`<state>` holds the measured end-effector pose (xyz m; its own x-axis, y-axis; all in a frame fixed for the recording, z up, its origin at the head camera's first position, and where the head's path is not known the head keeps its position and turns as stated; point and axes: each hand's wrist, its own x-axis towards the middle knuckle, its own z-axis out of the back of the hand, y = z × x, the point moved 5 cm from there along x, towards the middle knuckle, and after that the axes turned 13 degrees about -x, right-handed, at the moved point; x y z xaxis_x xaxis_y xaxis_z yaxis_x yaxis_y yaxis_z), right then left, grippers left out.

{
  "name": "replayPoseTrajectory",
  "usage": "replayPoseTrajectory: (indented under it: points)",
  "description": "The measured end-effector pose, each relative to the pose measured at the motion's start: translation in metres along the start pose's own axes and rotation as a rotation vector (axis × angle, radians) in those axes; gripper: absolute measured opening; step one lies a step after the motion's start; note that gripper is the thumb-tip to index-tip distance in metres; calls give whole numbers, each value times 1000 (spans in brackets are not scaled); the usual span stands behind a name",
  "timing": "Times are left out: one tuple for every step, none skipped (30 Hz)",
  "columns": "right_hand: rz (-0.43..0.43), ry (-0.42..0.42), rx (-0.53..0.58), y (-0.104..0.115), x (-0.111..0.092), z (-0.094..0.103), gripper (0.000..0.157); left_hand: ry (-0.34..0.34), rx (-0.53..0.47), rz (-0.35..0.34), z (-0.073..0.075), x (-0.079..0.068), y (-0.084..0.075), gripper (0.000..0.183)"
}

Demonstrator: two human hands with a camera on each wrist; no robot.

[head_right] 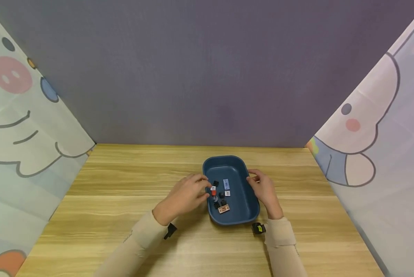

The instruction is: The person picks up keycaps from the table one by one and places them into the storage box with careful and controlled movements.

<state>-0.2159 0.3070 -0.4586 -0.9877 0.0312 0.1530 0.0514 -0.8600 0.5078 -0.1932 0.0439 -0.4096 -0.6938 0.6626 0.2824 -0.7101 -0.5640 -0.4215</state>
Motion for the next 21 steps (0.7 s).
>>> replayPoseTrajectory:
  points:
    - [-5, 2, 1, 0, 0, 0, 33, 1, 2, 2, 0, 0, 1, 21]
    - [-7, 5, 0, 0, 1, -1, 33, 2, 4, 4, 0, 0, 1, 21]
    - [-11, 7, 2, -1, 1, -1, 33, 2, 5, 5, 0, -1, 2, 21]
    - [-12, 11, 4, -1, 2, -1, 33, 2, 7, 6, 1, -1, 2, 21]
    - [-14, 12, 5, -1, 2, -1, 33, 2, 7, 8, 1, -1, 3, 21]
    - [-8, 15, 4, -1, 2, -1, 33, 1, 5, 10, 1, -2, 3, 21]
    - [-10, 17, 5, -2, 2, -1, 33, -2, 4, 8, 2, -2, 4, 22]
    - [-7, 18, 2, -2, 3, -1, 33, -4, 4, 5, 2, -2, 4, 22]
    - [-7, 17, 0, -2, 3, -1, 33, -7, 3, 2, 3, -3, 5, 22]
    - [-3, 18, -4, -2, 4, -1, 33, -9, 3, 2, 3, -3, 5, 22]
    - [0, 18, -7, -2, 4, -1, 33, -11, 5, 1, 4, -4, 6, 22]
    - [4, 19, -10, -1, 4, -1, 33, -12, 6, 0, 4, -5, 6, 21]
    - [0, 20, -13, -1, 5, -1, 33, -12, 8, 0, 5, -5, 7, 21]
    - [1, 24, -16, 0, 5, -1, 34, -11, 7, 3, 6, -6, 8, 20]
    - [0, 30, -18, 0, 5, -1, 34, -11, 6, 8, 6, -7, 9, 20]
    - [-2, 37, -23, 1, 4, 0, 34, -11, 4, 14, 7, -7, 9, 19]
    - [-8, 44, -27, 2, 4, 0, 35, -9, 4, 19, 8, -8, 10, 20]
    - [-13, 51, -33, 3, 4, 0, 36, -6, 4, 25, 9, -8, 11, 20]
    - [-16, 57, -42, 4, 3, 1, 37, -4, 5, 31, 9, -9, 12, 21]
    - [-18, 58, -56, 6, 2, 3, 39, -3, 11, 36, 10, -10, 13, 22]
    - [-18, 54, -75, 8, 2, 4, 40, -1, 20, 41, 11, -11, 14, 24]
